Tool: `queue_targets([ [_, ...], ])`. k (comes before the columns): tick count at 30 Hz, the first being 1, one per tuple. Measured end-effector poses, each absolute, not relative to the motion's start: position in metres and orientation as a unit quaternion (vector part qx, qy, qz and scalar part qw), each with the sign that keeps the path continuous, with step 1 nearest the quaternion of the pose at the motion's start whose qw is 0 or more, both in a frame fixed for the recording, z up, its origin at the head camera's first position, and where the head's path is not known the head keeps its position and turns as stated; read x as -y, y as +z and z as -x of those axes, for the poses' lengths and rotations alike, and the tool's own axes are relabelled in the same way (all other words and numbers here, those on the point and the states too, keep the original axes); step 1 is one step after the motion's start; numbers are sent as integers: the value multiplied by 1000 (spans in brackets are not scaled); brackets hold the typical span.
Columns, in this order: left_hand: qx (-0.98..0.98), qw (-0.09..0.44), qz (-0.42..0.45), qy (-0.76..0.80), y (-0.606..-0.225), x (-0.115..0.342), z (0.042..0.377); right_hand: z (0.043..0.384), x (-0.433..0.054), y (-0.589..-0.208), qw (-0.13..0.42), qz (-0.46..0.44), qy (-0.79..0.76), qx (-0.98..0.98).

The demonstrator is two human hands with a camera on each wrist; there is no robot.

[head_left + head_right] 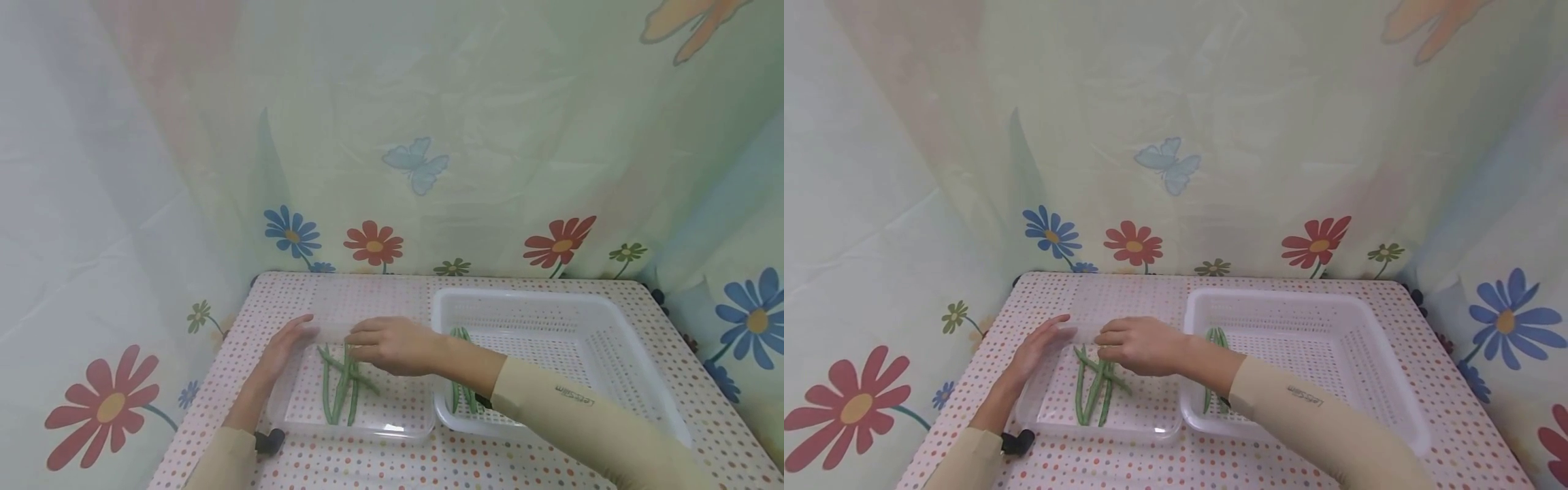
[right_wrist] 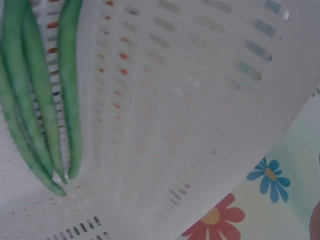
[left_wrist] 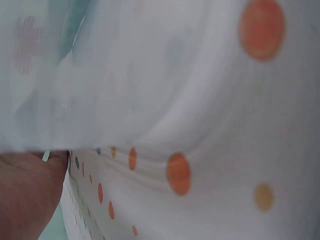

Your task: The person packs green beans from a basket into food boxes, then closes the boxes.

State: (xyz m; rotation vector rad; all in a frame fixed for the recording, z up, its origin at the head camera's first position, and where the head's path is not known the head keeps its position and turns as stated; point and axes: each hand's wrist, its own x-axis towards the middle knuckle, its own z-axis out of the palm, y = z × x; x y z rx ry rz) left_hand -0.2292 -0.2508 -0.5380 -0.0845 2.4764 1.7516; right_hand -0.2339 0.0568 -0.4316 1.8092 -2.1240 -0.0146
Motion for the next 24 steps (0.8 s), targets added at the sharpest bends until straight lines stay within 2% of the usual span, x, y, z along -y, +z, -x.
queue_targets([
  [9,-818,49,22,573,-538,253,231,239,-81,-437,207,-641,18,739],
  [24,-814,50,27,579,-538,250,228,239,-107,-445,205,-618,40,758],
])
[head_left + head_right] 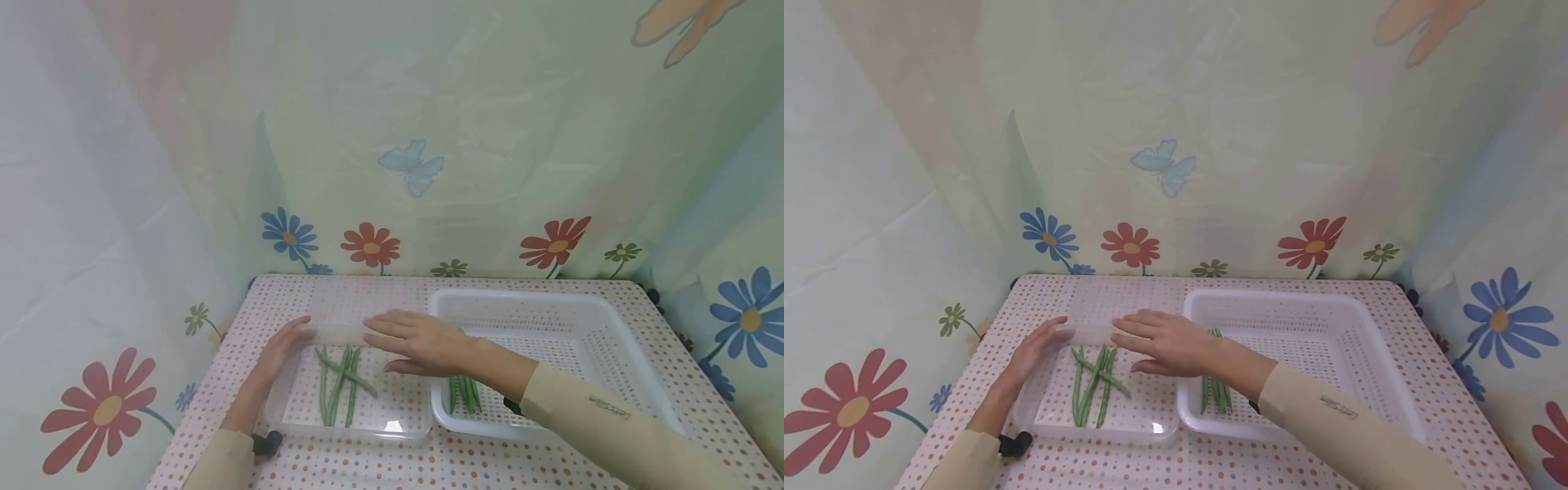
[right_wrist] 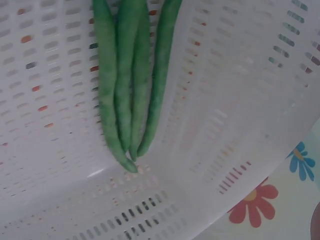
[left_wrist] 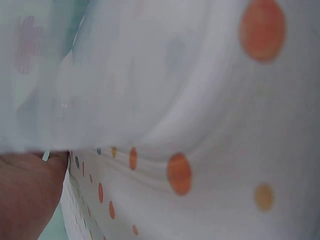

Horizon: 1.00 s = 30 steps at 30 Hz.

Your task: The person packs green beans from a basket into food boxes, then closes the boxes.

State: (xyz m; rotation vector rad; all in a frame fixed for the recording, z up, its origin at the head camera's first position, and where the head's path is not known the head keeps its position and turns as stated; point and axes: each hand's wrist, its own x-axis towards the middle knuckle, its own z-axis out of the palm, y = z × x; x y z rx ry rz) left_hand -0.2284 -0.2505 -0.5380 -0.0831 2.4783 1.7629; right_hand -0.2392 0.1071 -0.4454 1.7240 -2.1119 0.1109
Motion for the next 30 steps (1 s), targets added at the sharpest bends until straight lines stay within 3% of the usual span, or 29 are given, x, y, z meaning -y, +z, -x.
queue_targets([
  [10,-806,58,27,589,-538,252,230,239,-130,-445,161,-592,48,788],
  [30,-800,54,15,597,-535,251,228,239,-184,-453,169,-559,40,810],
])
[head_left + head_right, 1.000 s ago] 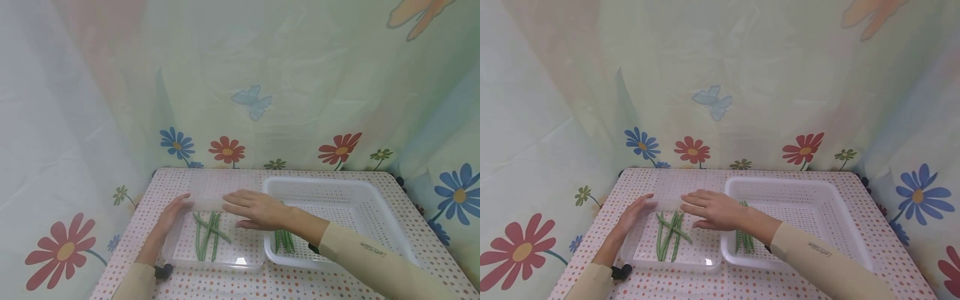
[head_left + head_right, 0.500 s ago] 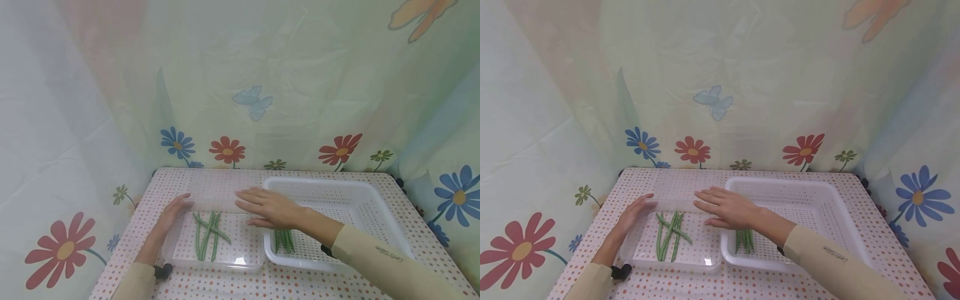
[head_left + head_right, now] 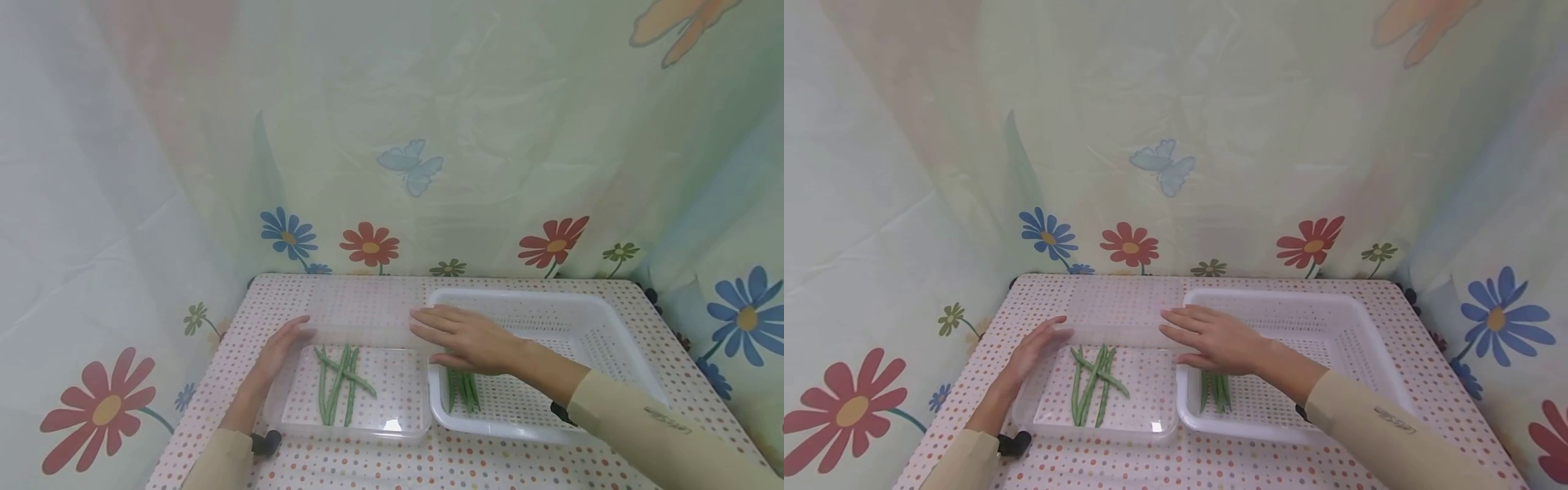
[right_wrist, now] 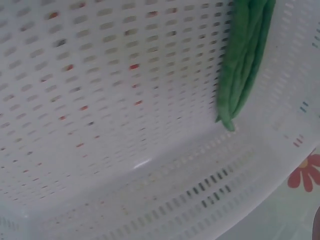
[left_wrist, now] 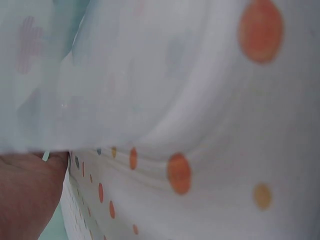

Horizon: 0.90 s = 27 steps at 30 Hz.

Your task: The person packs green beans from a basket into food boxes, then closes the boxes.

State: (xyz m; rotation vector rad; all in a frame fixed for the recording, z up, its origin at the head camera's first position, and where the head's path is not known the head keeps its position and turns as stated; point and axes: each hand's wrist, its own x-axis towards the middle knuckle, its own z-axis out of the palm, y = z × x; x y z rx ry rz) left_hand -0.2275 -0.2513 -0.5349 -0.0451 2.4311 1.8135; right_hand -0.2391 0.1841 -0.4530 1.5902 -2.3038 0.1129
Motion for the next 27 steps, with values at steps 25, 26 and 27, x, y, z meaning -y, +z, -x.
queue_targets([
  [25,-808,55,27,586,-539,252,228,243,-226,-466,167,-516,52,838],
  [26,-808,55,28,586,-539,252,229,244,-227,-466,166,-516,49,839],
  [27,-808,55,29,586,-539,253,229,244,-228,-467,164,-516,49,839],
])
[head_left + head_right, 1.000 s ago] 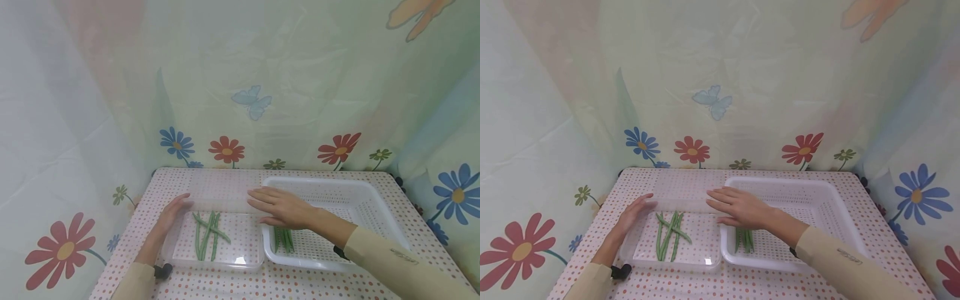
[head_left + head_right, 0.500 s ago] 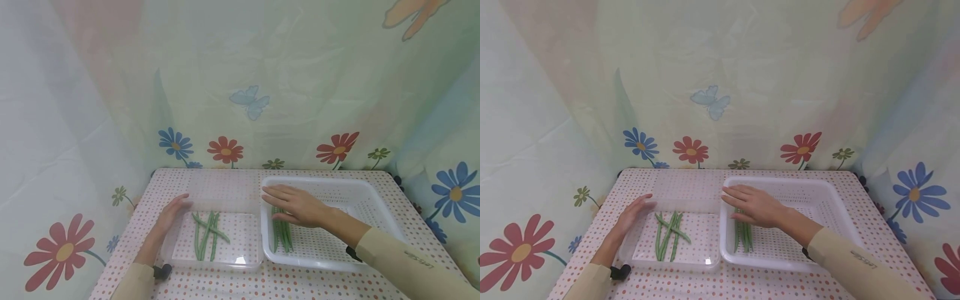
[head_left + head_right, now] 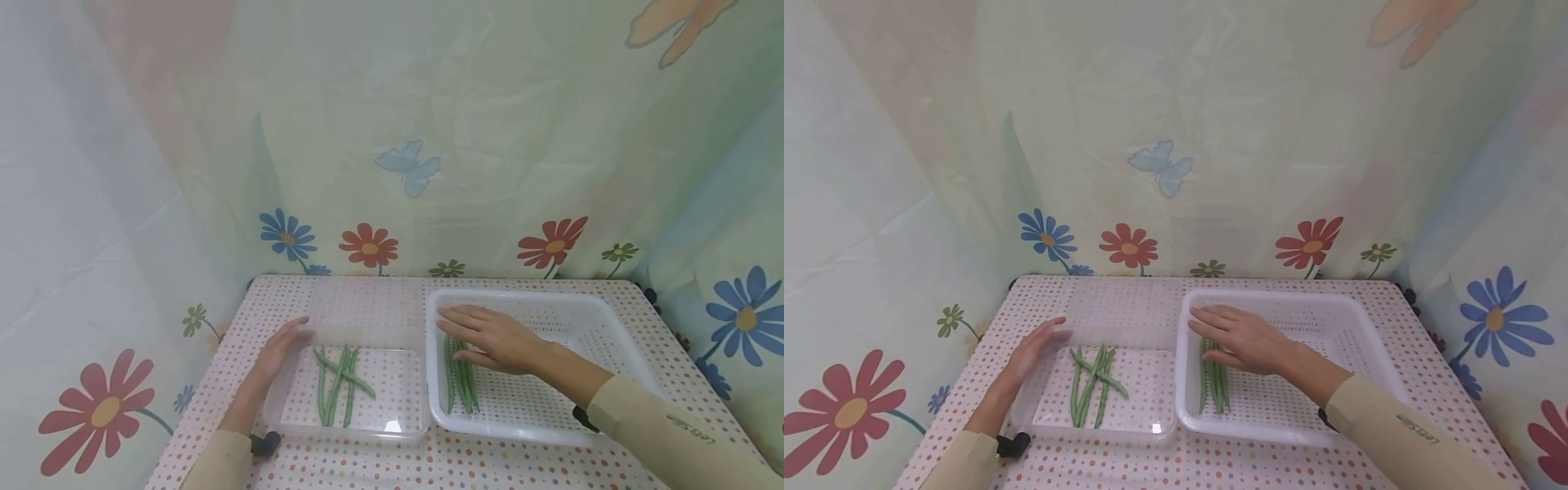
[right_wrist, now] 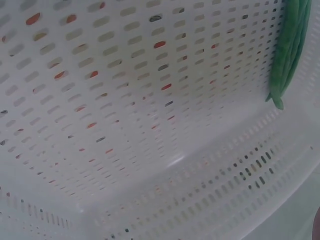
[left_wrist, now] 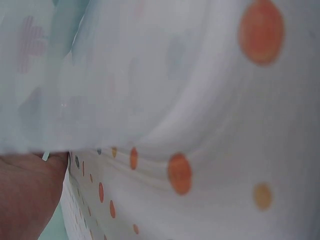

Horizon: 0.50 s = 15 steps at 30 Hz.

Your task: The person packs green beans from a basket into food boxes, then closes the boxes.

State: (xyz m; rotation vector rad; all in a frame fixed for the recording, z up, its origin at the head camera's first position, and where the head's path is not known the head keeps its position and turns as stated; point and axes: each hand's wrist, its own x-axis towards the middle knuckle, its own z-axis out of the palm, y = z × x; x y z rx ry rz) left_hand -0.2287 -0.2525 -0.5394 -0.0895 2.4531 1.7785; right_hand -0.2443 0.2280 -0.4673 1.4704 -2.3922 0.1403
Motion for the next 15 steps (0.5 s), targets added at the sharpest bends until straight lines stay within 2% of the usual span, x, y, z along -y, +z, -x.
queue_targets([
  [15,-811,55,27,581,-542,251,230,248,-235,-473,174,-531,54,827],
])
